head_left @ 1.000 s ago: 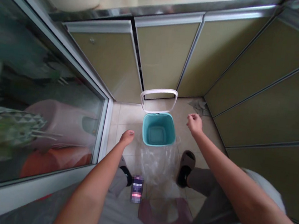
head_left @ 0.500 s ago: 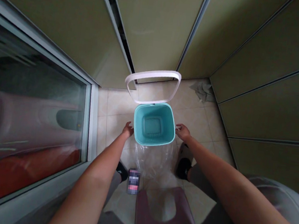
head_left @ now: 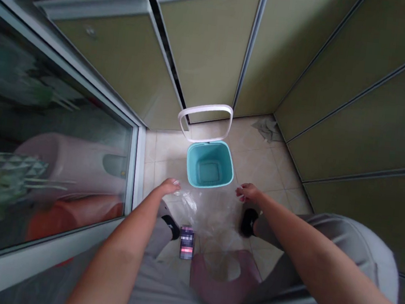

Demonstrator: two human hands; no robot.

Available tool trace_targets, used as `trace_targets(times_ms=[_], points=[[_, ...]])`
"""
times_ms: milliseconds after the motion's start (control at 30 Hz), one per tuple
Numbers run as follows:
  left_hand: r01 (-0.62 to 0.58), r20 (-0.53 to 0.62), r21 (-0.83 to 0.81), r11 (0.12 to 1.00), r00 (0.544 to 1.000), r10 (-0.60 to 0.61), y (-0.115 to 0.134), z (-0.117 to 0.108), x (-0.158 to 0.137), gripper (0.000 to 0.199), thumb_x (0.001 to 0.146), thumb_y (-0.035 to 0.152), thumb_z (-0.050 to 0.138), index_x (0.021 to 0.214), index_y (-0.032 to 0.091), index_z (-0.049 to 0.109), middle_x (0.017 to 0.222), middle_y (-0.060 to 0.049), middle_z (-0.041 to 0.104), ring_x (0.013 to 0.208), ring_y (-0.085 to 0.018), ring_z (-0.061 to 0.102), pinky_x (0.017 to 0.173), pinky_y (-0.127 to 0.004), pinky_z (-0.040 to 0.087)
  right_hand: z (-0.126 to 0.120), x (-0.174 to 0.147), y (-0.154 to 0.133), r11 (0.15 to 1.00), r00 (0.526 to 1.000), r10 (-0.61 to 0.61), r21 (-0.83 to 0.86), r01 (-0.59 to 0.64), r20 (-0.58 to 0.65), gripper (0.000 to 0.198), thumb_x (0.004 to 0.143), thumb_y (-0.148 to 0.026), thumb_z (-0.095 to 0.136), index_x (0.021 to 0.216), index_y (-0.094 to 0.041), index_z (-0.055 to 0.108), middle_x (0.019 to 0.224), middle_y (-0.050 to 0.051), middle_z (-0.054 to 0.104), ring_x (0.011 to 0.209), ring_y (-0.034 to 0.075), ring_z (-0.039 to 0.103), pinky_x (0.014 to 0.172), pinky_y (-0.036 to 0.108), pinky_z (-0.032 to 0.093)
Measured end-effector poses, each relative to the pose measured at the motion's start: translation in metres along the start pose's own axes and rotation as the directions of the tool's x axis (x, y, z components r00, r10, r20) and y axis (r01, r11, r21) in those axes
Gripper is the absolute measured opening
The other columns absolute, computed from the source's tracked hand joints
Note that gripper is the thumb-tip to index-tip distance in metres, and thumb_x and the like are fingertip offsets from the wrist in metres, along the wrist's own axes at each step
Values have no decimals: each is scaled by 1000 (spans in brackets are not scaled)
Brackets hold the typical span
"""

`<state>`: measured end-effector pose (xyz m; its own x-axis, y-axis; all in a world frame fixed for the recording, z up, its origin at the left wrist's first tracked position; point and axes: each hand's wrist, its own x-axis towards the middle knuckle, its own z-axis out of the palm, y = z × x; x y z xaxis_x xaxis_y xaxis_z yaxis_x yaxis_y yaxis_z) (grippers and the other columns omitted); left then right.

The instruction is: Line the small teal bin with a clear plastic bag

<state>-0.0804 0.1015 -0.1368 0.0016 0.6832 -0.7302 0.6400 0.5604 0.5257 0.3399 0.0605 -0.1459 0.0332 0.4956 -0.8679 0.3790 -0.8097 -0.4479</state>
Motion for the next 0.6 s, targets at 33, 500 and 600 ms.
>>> trace_targets(times_ms=[33, 500, 600], points=[[25, 37, 53, 998, 999, -27, 0, -7, -14, 29, 58, 28, 87, 75, 17, 65, 65, -1, 63, 64, -19, 61, 57, -26, 43, 0, -13, 1, 998, 999, -4, -64, 6, 38, 19, 92, -25, 76, 91, -15, 59, 74, 1, 71, 45, 8, 59, 43, 18, 44], [34, 137, -266, 963, 991, 3, 66, -90, -212, 36, 76, 45, 86, 67, 21, 61, 57, -1, 56, 46, -11, 40, 46, -23, 26, -80, -207, -45, 961, 876, -255, 4, 278, 409, 40, 71, -39, 91, 89, -19, 61, 61, -5, 62, 41, 6, 44, 44, 18, 39], [-174, -26, -402, 899, 984, 178, 101, -101, -239, 32, 87, 35, 74, 67, 19, 56, 59, -1, 57, 52, -11, 41, 49, -22, 30, -86, -247, -66, 944, 892, -320, 26, 329, 320, 32, 82, -40, 83, 93, -19, 62, 66, -3, 66, 40, 6, 39, 41, 19, 30]])
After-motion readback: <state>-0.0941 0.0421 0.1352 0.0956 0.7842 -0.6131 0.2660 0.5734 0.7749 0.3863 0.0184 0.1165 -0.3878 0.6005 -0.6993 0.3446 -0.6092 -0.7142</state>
